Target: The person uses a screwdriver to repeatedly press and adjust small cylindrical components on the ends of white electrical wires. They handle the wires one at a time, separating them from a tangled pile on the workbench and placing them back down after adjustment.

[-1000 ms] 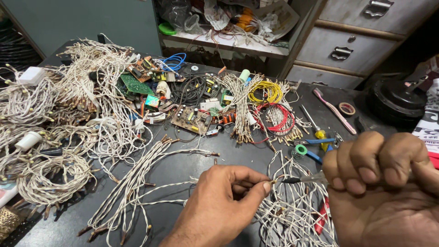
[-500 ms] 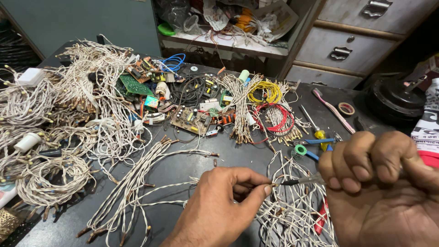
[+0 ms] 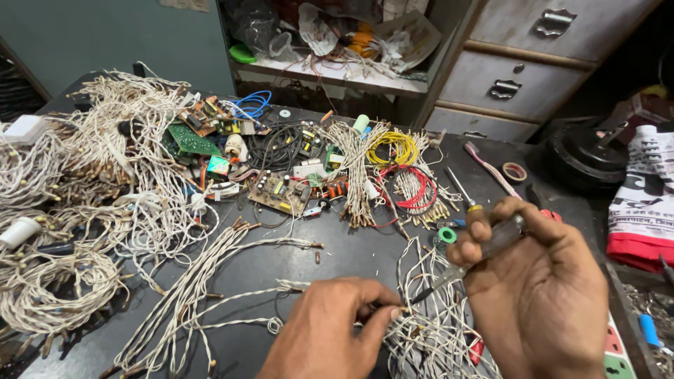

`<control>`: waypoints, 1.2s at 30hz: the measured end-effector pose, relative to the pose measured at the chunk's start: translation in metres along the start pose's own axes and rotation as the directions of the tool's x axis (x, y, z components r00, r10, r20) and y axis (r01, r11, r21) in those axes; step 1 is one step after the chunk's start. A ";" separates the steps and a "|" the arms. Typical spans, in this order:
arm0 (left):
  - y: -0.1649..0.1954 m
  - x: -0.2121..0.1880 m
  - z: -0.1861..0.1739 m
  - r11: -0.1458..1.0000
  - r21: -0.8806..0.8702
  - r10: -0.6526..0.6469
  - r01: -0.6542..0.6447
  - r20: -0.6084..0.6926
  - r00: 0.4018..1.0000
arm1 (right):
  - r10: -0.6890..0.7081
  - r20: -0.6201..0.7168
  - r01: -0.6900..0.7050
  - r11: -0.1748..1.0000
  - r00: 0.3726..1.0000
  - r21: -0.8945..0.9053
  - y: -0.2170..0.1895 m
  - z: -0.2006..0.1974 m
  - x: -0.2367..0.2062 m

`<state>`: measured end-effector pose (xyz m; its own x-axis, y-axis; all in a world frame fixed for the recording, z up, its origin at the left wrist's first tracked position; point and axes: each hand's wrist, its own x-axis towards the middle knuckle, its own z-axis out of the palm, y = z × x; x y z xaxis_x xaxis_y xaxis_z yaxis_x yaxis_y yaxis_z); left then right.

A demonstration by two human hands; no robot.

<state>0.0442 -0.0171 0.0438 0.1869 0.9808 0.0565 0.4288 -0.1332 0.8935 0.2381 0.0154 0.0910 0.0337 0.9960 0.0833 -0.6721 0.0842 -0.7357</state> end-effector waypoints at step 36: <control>-0.003 -0.003 0.003 0.995 0.041 0.085 -0.087 0.036 0.996 | 0.052 0.023 -0.052 0.999 0.998 0.011 0.007 -0.020 0.007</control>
<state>0.0455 -0.0199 0.0397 0.2547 0.9600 0.1162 0.4467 -0.2234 0.8664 0.2486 0.0237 0.0731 -0.0181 0.9980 0.0607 -0.6812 0.0321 -0.7314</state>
